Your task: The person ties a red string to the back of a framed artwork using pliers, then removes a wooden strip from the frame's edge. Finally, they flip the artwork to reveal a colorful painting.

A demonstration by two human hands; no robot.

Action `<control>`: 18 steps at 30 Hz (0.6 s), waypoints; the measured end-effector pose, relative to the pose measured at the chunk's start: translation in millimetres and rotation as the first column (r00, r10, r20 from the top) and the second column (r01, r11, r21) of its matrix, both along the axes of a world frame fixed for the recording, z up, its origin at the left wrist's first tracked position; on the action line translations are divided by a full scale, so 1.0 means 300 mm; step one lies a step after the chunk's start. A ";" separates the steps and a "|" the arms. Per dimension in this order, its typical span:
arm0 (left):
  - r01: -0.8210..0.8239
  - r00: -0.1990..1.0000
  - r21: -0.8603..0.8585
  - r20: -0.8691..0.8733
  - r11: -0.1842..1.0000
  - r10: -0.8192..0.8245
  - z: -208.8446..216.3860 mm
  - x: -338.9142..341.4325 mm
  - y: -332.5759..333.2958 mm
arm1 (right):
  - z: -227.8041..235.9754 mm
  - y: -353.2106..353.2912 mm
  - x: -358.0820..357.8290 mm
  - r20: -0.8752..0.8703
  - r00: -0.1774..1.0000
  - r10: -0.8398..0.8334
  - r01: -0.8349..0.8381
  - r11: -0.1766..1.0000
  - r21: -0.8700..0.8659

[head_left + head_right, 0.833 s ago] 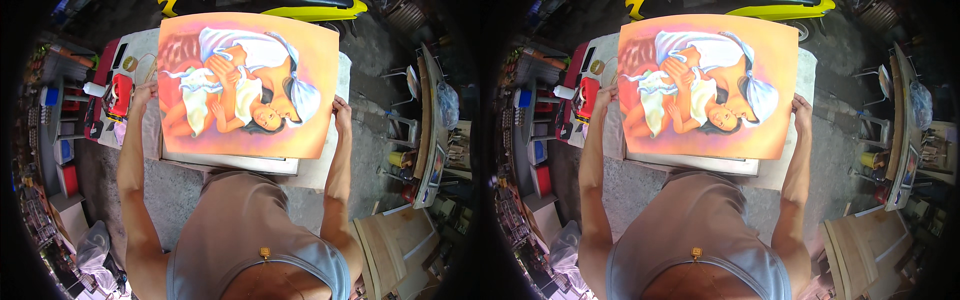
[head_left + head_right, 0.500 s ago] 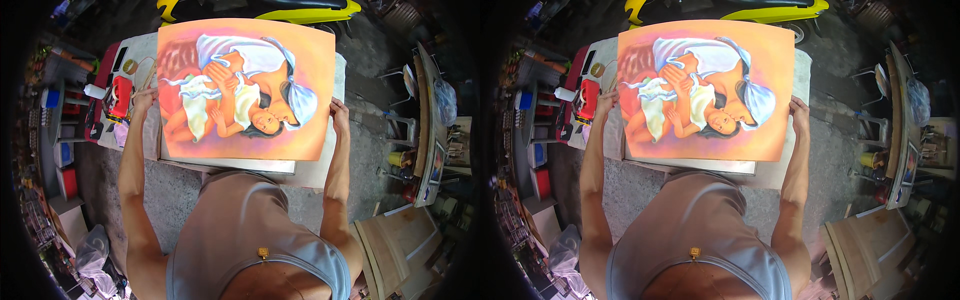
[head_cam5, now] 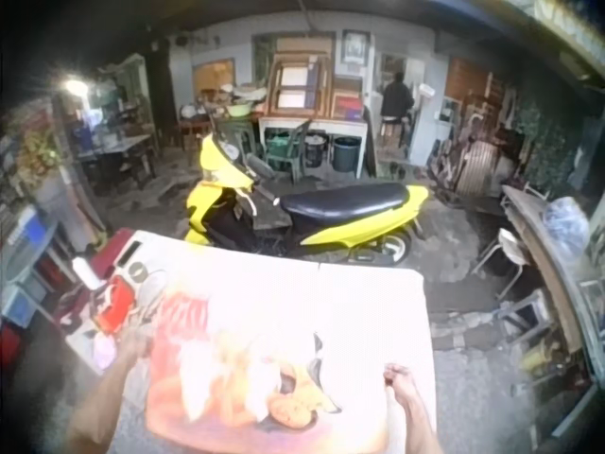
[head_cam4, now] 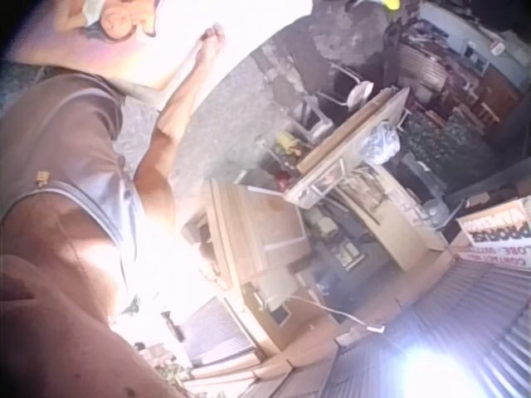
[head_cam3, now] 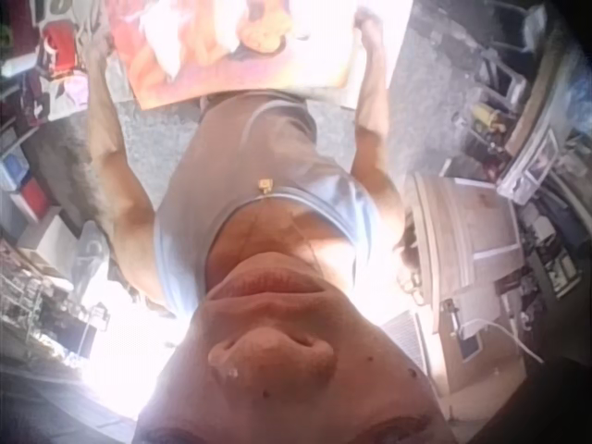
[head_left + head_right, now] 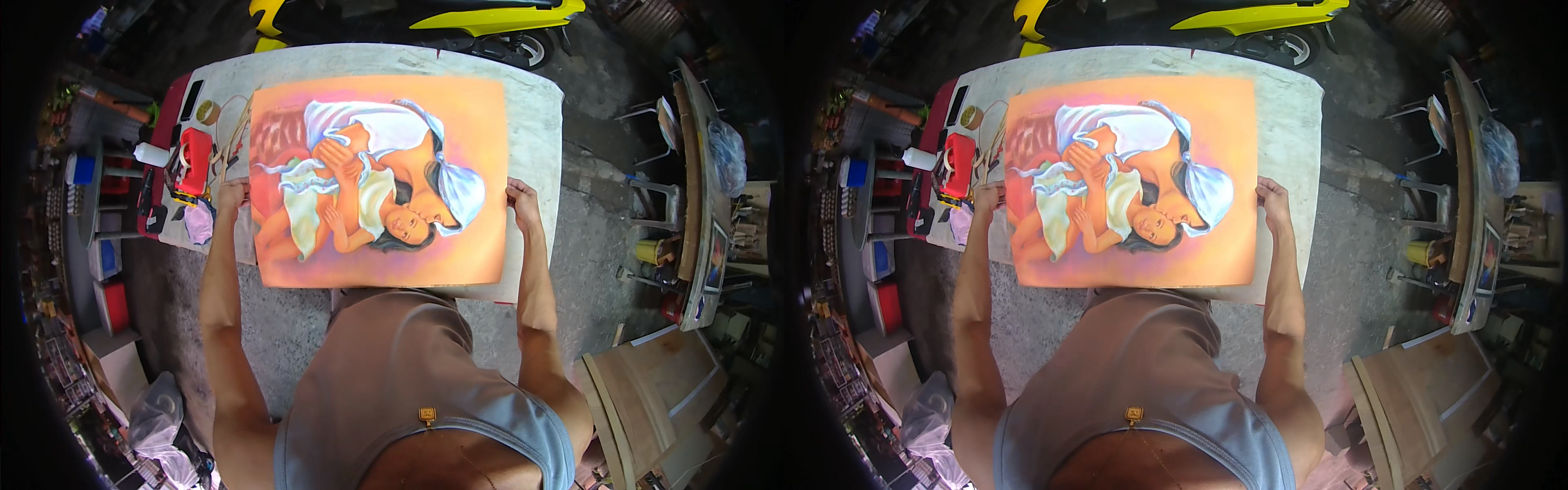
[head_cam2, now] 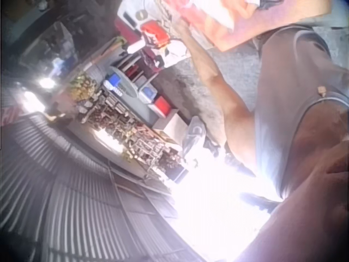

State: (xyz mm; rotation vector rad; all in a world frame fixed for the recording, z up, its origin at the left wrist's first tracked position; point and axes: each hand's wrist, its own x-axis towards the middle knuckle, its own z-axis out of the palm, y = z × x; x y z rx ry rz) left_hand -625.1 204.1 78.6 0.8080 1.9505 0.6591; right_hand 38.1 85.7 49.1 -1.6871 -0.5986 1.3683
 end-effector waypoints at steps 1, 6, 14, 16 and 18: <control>0.000 1.000 0.000 -0.010 1.000 0.000 -0.007 -0.001 0.000 | 0.024 0.005 -0.009 0.005 1.000 0.004 -0.004 1.000 -0.023; -0.038 0.999 0.012 0.013 0.999 0.038 -0.066 -0.021 -0.008 | 0.036 0.011 -0.015 0.031 1.000 -0.003 0.005 0.997 -0.077; -0.069 0.997 0.015 -0.028 0.998 0.069 -0.130 -0.050 -0.033 | 0.032 0.030 -0.004 0.051 0.999 -0.013 0.015 0.999 -0.044; -0.088 0.996 0.028 0.011 0.996 0.088 -0.129 -0.041 -0.057 | 0.021 0.045 0.015 0.071 0.997 -0.013 0.016 0.999 -0.031; -0.101 0.991 0.040 0.087 0.994 0.098 -0.107 -0.011 -0.109 | 0.042 0.089 0.019 0.099 0.995 -0.012 0.011 1.000 0.001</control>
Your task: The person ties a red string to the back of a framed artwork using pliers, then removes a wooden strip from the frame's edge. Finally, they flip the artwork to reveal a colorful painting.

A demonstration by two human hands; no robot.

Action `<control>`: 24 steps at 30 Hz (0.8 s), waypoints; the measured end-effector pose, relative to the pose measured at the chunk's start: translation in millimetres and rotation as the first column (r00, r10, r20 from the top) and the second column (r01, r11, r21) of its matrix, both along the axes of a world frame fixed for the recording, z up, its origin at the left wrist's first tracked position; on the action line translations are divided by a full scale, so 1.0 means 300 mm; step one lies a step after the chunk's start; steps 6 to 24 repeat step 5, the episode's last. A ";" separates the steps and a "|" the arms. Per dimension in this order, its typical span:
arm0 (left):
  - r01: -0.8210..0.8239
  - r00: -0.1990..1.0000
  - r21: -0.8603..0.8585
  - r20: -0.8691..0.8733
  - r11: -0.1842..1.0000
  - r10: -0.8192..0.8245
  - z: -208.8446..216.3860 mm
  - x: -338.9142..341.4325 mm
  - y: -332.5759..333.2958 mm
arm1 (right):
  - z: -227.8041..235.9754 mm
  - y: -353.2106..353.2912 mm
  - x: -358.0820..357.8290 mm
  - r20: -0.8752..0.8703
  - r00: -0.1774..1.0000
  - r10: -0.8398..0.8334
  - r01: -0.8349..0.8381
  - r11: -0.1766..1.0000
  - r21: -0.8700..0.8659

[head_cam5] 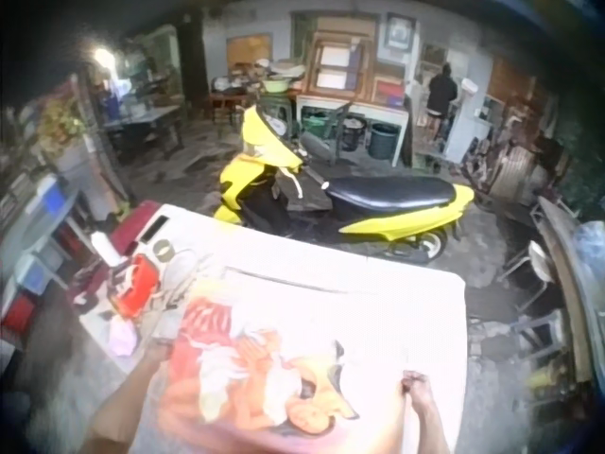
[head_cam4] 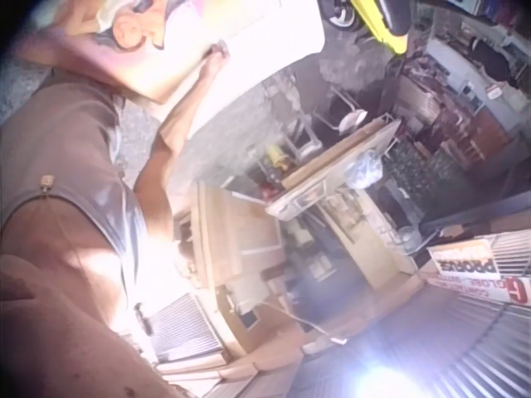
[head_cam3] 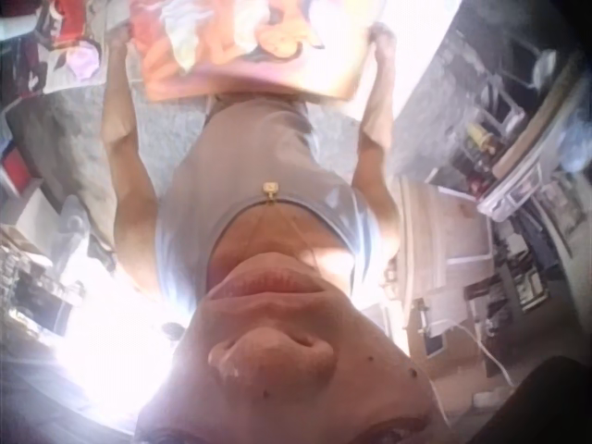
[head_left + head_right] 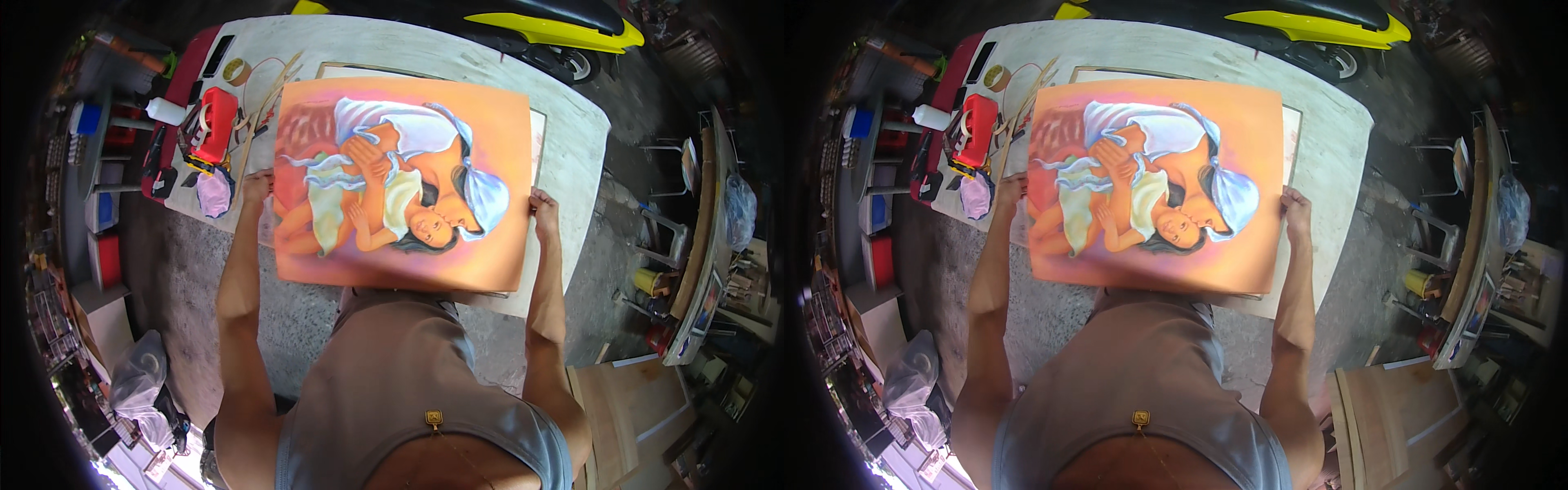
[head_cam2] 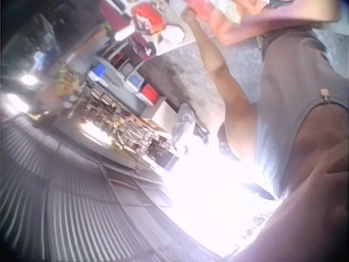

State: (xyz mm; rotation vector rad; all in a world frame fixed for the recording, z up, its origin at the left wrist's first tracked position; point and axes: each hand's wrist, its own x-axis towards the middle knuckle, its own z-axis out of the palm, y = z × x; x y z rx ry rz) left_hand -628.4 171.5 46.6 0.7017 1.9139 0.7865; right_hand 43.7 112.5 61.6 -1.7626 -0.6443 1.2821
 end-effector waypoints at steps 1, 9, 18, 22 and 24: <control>-0.024 1.000 0.000 0.011 1.000 0.024 0.009 0.010 -0.028 | 0.006 0.032 0.001 0.001 1.000 0.017 -0.017 1.000 0.011; -0.081 0.993 0.022 0.091 0.996 0.078 -0.009 -0.017 -0.150 | 0.047 0.215 -0.001 0.040 0.986 0.163 -0.165 0.985 0.056; -0.081 0.993 0.022 0.091 0.996 0.078 -0.009 -0.017 -0.150 | 0.047 0.215 -0.001 0.040 0.986 0.163 -0.165 0.985 0.056; -0.081 0.993 0.022 0.091 0.996 0.078 -0.009 -0.017 -0.150 | 0.047 0.215 -0.001 0.040 0.986 0.163 -0.165 0.985 0.056; -0.081 0.993 0.022 0.091 0.996 0.078 -0.009 -0.017 -0.150 | 0.047 0.215 -0.001 0.040 0.986 0.163 -0.165 0.985 0.056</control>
